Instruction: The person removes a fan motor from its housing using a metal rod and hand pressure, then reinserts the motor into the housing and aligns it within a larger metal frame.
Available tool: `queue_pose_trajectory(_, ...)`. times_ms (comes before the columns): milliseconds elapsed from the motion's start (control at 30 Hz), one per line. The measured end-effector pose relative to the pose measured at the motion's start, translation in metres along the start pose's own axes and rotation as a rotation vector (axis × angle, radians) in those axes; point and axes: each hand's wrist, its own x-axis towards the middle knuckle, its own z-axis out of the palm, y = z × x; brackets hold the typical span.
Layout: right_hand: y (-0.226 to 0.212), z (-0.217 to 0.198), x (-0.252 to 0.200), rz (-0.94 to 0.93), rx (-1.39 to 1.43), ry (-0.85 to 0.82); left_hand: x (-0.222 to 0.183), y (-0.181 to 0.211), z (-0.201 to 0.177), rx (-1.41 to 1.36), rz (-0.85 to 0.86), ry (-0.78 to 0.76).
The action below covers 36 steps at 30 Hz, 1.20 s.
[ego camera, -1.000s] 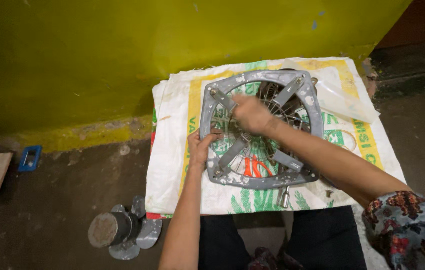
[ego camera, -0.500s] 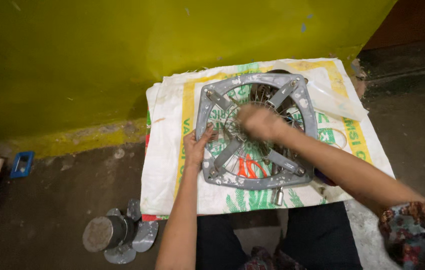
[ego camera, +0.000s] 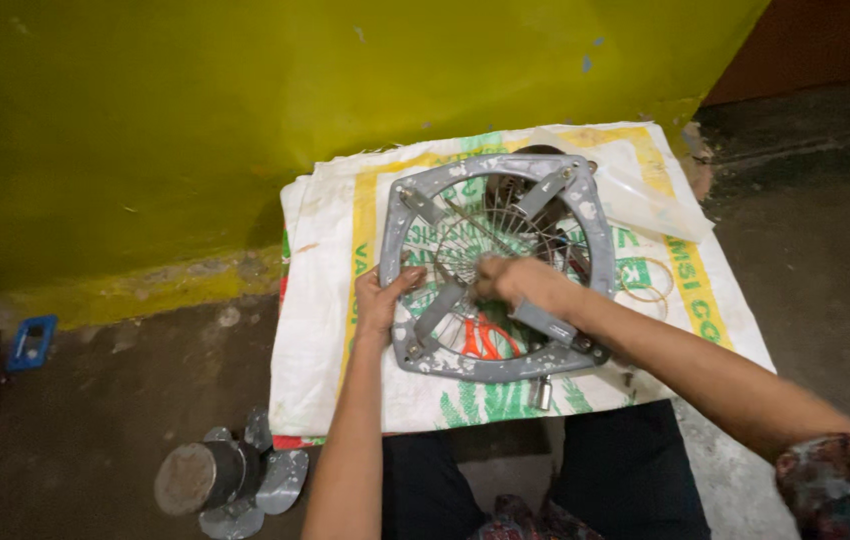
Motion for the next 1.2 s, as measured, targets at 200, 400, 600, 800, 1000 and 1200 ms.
queue_pose_trajectory(200,0.018,-0.015,0.007,0.481,-0.11,-0.098,0.0,0.006,0.002,-0.077,-0.174,0.074)
queue_pose_trajectory(400,0.026,-0.036,-0.045,0.501,0.193,0.599,-0.012,0.01,-0.006,-0.167,-0.116,0.08)
queue_pose_trajectory(600,0.075,-0.061,-0.06,1.024,0.824,1.021,-0.025,0.01,-0.015,-0.21,-0.104,0.163)
queue_pose_trajectory(800,0.117,-0.014,-0.039,0.929,0.602,0.748,-0.038,0.019,-0.008,-0.139,-0.015,0.217)
queue_pose_trajectory(1000,0.091,-0.049,-0.032,0.665,0.059,0.518,-0.047,0.035,-0.034,-0.167,0.021,0.256)
queue_pose_trajectory(1200,0.06,-0.034,-0.01,0.716,-0.239,0.281,-0.051,0.048,-0.065,-0.19,-0.001,0.308)
